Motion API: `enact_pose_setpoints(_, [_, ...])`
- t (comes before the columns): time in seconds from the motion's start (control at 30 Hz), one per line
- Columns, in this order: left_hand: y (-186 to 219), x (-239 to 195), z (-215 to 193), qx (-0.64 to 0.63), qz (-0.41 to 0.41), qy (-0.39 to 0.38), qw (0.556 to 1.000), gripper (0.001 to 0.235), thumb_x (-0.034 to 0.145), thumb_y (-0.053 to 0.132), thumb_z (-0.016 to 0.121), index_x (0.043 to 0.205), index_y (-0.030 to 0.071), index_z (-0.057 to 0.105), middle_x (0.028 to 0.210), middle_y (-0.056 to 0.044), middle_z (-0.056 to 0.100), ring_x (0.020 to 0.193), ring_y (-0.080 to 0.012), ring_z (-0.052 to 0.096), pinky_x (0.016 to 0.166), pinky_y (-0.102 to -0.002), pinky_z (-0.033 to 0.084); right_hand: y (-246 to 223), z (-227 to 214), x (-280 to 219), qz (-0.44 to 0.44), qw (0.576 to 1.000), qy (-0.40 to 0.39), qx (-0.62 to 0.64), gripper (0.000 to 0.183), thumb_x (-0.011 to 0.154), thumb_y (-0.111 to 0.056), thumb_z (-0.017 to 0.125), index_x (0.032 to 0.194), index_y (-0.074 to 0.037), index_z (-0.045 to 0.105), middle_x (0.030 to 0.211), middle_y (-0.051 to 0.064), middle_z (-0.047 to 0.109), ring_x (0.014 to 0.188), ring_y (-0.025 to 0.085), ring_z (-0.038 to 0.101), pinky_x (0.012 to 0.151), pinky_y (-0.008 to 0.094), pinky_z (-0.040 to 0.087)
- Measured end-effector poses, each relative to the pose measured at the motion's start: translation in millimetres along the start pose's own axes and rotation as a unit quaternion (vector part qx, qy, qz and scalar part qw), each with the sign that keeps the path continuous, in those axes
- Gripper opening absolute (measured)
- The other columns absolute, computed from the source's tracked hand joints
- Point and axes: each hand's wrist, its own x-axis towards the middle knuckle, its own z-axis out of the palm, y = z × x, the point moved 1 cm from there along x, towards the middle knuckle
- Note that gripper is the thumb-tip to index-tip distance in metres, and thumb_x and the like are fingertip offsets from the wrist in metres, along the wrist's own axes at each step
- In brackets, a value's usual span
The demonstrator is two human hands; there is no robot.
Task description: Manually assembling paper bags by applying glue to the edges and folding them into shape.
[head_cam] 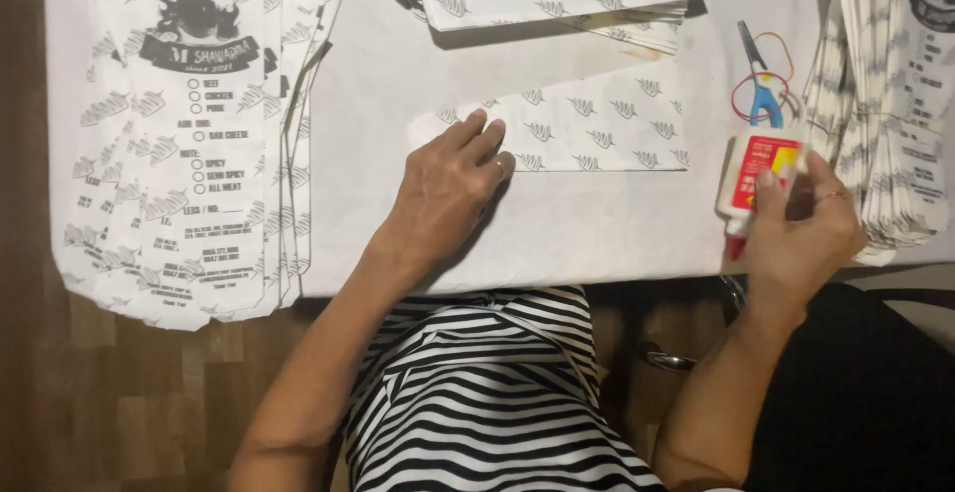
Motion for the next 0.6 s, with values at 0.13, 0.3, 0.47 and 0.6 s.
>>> enact_pose_setpoints(0.13, [-1.0,-3.0,8.2,0.024,0.012,0.001,1.000,0.007,0.083,0.006,0.082,0.090,0.009,0.081,0.102,-0.018,0.078,0.108,-0.0383,0.072,0.088,-0.044,0.062,-51.1,-3.5,12.5,-0.111,0.989,0.095,0.015,0.035,0.112,-0.023,0.084,0.115,0.011,0.079,0.118,0.025,0.071,0.105,0.043,0.065,0.091,0.050,0.053])
enact_pose_setpoints(0.3, [5.0,-2.8,-0.1,0.041,0.022,0.018,0.999,0.005,0.084,0.007,0.082,0.087,0.012,0.081,0.094,-0.013,0.079,0.098,-0.0310,0.075,0.084,-0.039,0.062,-132.1,-1.4,27.0,-0.172,0.951,-0.024,0.255,0.012,0.089,0.011,0.085,0.098,0.004,0.080,0.104,0.024,0.076,0.103,0.046,0.072,0.090,0.051,0.060])
enact_pose_setpoints(0.47, [5.7,-3.3,-0.3,0.041,0.019,0.034,0.998,0.006,0.086,0.007,0.081,0.086,0.013,0.081,0.093,-0.011,0.079,0.096,-0.0287,0.075,0.081,-0.036,0.062,-128.7,6.9,27.9,-0.163,0.953,-0.077,0.243,0.007,0.090,0.011,0.082,0.095,0.006,0.079,0.100,0.024,0.077,0.105,0.045,0.073,0.090,0.050,0.061])
enact_pose_setpoints(0.6, [9.6,-2.5,-5.4,0.036,0.011,0.050,0.998,0.007,0.086,0.006,0.081,0.085,0.013,0.081,0.092,-0.010,0.080,0.095,-0.0277,0.075,0.077,-0.034,0.062,-126.6,12.0,25.7,-0.150,0.952,-0.066,0.258,0.005,0.091,0.010,0.081,0.094,0.006,0.079,0.098,0.021,0.077,0.102,0.042,0.074,0.088,0.048,0.062])
